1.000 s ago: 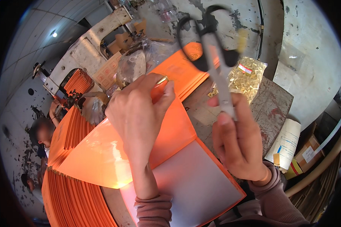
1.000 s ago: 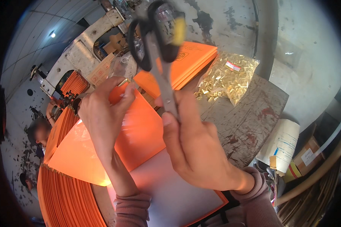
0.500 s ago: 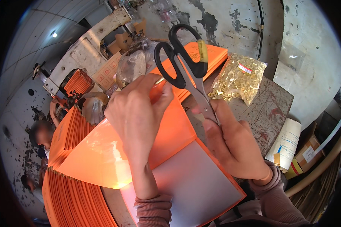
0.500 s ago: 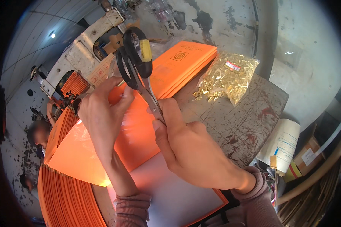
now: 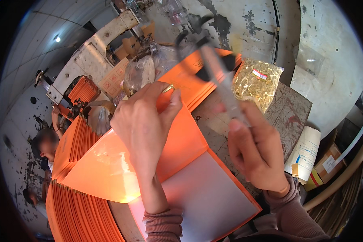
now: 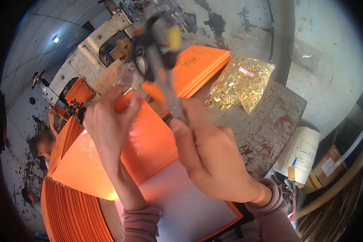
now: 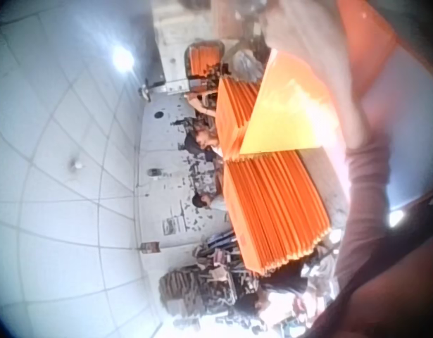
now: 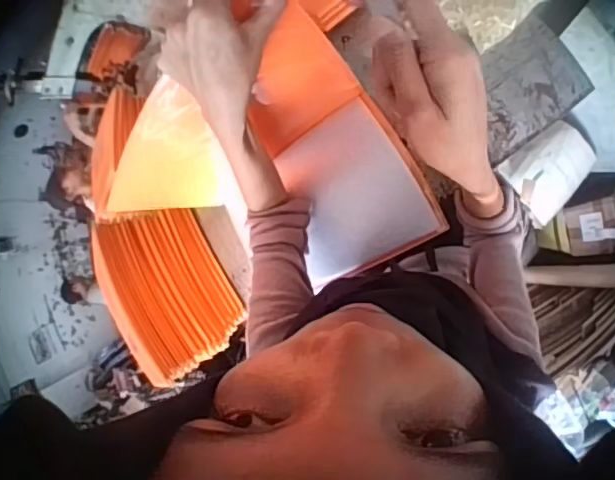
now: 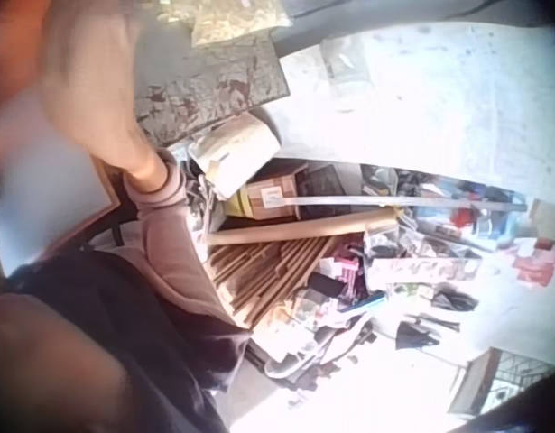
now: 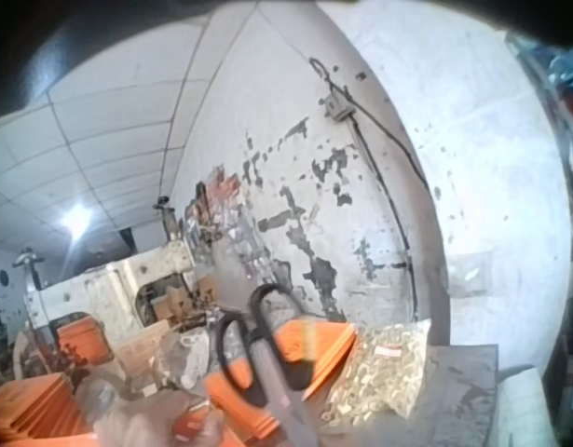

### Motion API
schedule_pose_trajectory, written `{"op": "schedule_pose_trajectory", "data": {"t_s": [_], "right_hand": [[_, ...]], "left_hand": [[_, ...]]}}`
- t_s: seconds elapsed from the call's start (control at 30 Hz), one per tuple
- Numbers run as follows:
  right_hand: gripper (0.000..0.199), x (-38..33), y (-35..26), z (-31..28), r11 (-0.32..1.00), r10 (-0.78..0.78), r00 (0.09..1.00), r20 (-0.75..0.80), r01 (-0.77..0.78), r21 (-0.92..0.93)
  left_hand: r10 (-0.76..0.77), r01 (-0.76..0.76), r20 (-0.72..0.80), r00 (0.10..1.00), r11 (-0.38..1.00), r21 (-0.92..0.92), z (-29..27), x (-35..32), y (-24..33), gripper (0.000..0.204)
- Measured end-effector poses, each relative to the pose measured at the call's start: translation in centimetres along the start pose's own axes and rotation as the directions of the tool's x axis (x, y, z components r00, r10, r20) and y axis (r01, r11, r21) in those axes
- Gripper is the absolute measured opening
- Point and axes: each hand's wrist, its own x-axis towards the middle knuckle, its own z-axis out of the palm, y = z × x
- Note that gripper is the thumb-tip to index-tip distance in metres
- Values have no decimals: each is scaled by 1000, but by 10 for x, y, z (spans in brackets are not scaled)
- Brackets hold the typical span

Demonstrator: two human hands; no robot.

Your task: The person adds metal corner protectors to orange plastic folders by hand and using a small wooden tool to press them into place.

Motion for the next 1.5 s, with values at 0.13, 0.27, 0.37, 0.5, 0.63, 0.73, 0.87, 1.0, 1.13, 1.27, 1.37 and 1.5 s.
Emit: {"op": "schedule_pose_trajectory", "data": {"t_s": [0.13, 0.27, 0.37, 0.5, 0.63, 0.73, 0.87, 1.0, 1.13, 1.27, 1.37, 1.5], "right_hand": [[26, 1, 10, 2, 998, -35, 998, -50, 37, 44], [25, -9, 8, -9, 982, -7, 968, -252, 55, 183], [23, -22, 25, -18, 993, 91, 967, -240, -70, 95], [21, -43, 88, -24, 928, 51, 982, -183, -114, -355], [19, -55, 114, -22, 855, 3, 980, -198, -105, -507], [20, -56, 119, -27, 773, -22, 983, -182, -99, -627], [22, -56, 121, -30, 703, -89, 975, -203, -83, -706], [21, -55, 130, -33, 619, -129, 973, -192, -72, -782], [19, -52, 137, -36, 511, -167, 980, -110, -9, -859], [19, -48, 149, -36, 498, -216, 975, -44, 72, -864], [20, -47, 153, -37, 456, -247, 969, -27, 92, -885], [18, -46, 147, -35, 453, -287, 958, -24, 113, -885]], "left_hand": [[38, -37, -28, 999, 998, 42, 2, 0, -1, 19], [50, -50, -6, 999, 998, 33, -2, 1, -8, 19], [71, -74, -34, 997, 991, -109, 8, 4, -17, 28], [119, -112, 30, 992, 977, -182, 4, 6, -24, 33], [114, -99, 98, 989, 985, -141, 4, 6, -26, 22], [113, -102, 96, 989, 989, -110, 6, 7, -22, 19], [40, -28, 140, 989, 996, -89, 2, 10, -17, 22], [-57, 62, 220, 974, 998, -16, -2, 8, -12, 25], [-4, 13, 171, 985, 999, -51, -4, 4, -16, 26], [62, -15, 263, 963, 984, -176, -10, 16, -20, 24], [53, 29, 392, 918, 979, -201, -18, 31, -17, 18], [141, 35, 419, 897, 922, -386, -12, 39, -36, 17]]}}
